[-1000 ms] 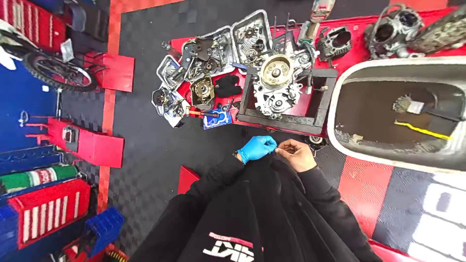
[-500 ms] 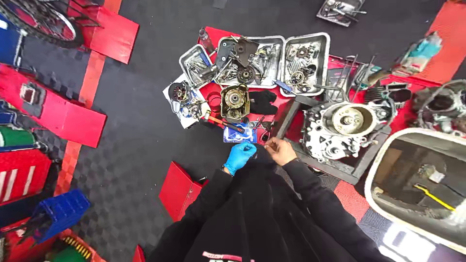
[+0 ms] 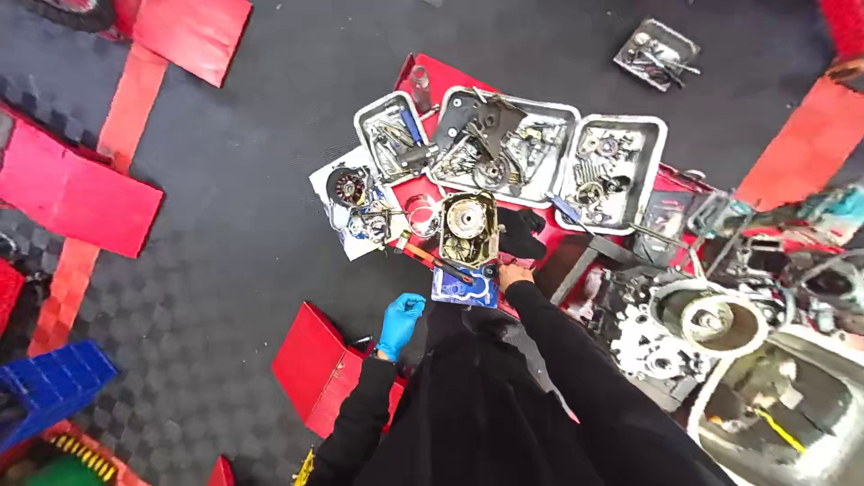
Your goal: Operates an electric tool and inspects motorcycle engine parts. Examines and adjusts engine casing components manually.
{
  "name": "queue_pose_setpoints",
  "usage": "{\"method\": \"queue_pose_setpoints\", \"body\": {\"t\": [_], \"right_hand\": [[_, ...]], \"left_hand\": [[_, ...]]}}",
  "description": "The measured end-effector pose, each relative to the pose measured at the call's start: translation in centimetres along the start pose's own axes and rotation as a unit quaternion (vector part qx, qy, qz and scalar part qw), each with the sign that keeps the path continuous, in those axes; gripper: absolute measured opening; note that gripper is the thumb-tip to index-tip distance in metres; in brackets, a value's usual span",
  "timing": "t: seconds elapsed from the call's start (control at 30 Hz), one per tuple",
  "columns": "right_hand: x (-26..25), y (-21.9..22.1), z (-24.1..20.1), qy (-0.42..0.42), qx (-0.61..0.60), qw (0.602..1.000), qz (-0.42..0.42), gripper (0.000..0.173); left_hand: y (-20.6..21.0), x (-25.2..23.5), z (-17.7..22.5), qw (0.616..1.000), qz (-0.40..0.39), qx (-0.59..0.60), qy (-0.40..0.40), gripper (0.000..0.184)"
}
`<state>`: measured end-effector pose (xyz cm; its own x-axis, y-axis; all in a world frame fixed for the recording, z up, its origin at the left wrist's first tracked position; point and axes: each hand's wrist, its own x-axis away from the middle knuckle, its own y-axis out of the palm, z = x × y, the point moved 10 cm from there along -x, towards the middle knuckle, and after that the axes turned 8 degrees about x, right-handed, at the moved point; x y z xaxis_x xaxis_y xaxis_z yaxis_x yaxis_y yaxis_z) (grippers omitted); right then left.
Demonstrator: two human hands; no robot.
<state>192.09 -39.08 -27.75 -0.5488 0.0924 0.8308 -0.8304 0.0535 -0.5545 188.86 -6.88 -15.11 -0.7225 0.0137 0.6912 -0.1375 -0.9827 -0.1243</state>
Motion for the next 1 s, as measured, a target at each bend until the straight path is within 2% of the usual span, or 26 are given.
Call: {"method": "queue_pose_setpoints", "body": {"t": [0.2,0.3,0.37,0.5,0.57,0.63,0.7,0.8,0.9,1.0], "right_hand": [[-0.7,0.0,0.2,0.022,0.06,0.998,-0.022,0.035],[-0.7,0.1,-0.2,0.004,0.114,0.993,-0.038,0.028],[-0.8,-0.2,-0.3,-0.021,0.134,0.991,-0.016,0.03],[0.9,-3.1,0.4,-0.043,0.16,0.986,0.017,0.048],[3.2,-6.8,0.6,-0.031,0.147,0.987,0.05,0.047],[5.4,-12.4,-0.3,-0.034,0.111,0.987,0.113,0.041],[6.3,-19.0,-3.0,-0.072,0.045,0.976,0.199,0.039],[5.6,-29.6,-9.6,-0.152,-0.077,0.931,0.322,0.039],[3.3,-36.9,-15.4,-0.222,-0.22,0.89,0.333,0.046],[1.7,-38.4,-18.1,-0.27,-0.36,0.847,0.283,0.044]], "left_hand": [[-0.2,-1.5,-2.5,0.999,-0.008,0.042,-0.034,0.019],[-0.4,-2.3,-3.4,0.997,-0.009,0.071,-0.042,0.018],[-0.9,-2.8,-4.1,0.995,0.0,0.088,-0.042,0.017],[-2.5,-3.4,-5.4,0.99,0.037,0.126,-0.05,0.017],[-3.6,-3.4,-6.2,0.987,0.057,0.139,-0.053,0.017],[-4.4,-3.4,-7.2,0.984,0.073,0.151,-0.057,0.018],[-5.1,-3.0,-8.7,0.979,0.096,0.168,-0.071,0.017],[-5.7,-2.3,-10.8,0.973,0.113,0.178,-0.09,0.017],[-6.3,-1.5,-12.8,0.964,0.14,0.202,-0.106,0.016],[-6.8,-0.4,-14.6,0.95,0.165,0.232,-0.125,0.016]]}}
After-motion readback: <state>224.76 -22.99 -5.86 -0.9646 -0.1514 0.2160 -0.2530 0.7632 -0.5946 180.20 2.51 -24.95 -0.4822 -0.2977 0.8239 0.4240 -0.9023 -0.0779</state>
